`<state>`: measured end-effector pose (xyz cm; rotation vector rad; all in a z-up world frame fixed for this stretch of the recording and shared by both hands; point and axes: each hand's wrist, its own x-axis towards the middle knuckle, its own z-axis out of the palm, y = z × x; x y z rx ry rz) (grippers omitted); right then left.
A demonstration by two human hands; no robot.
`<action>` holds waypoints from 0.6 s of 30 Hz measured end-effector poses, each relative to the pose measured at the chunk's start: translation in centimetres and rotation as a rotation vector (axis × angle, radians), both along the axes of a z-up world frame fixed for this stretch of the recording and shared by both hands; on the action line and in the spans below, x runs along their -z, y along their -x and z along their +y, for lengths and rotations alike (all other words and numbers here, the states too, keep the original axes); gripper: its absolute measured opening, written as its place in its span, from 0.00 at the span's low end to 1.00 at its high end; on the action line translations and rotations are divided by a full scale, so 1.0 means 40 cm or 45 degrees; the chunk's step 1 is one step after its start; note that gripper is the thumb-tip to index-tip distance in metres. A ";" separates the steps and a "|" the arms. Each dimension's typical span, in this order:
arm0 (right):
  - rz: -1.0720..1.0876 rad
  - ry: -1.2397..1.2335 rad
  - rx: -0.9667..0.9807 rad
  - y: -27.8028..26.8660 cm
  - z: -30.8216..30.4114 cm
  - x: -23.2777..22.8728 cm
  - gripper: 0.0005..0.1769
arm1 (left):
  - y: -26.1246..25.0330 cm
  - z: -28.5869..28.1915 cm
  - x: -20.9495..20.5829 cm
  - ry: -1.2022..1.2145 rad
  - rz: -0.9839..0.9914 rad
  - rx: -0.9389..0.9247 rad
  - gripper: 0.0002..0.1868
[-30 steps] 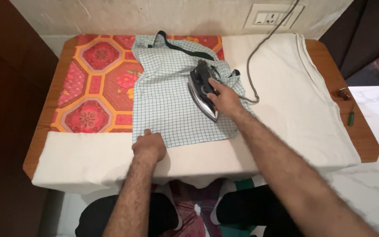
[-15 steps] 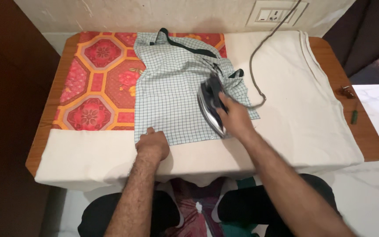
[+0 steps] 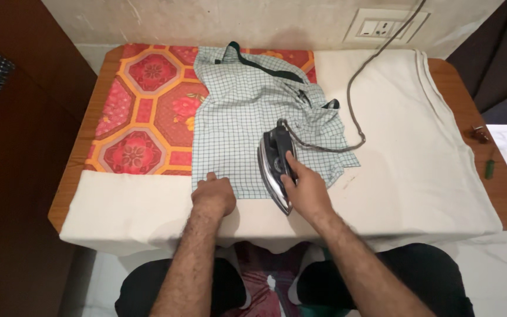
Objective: The person irons a checkered shirt on a table covered with a patterned cloth. They use a handheld electric iron to smooth the fabric, repeatedly adjusting the shirt's position and flipping it over to treat different sections.
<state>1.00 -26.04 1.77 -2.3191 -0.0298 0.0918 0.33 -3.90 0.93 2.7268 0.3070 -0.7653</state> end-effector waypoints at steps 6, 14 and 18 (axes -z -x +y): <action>-0.126 -0.229 -0.005 -0.227 0.087 0.019 0.36 | 0.005 0.016 0.004 -0.001 -0.032 0.000 0.20; -0.205 -0.237 -0.159 -0.051 0.155 0.025 0.40 | 0.013 0.127 0.001 -0.007 0.059 -0.119 0.19; 0.085 -0.215 -0.125 -0.006 0.164 0.034 0.42 | 0.014 0.125 -0.017 -0.049 0.071 -0.098 0.18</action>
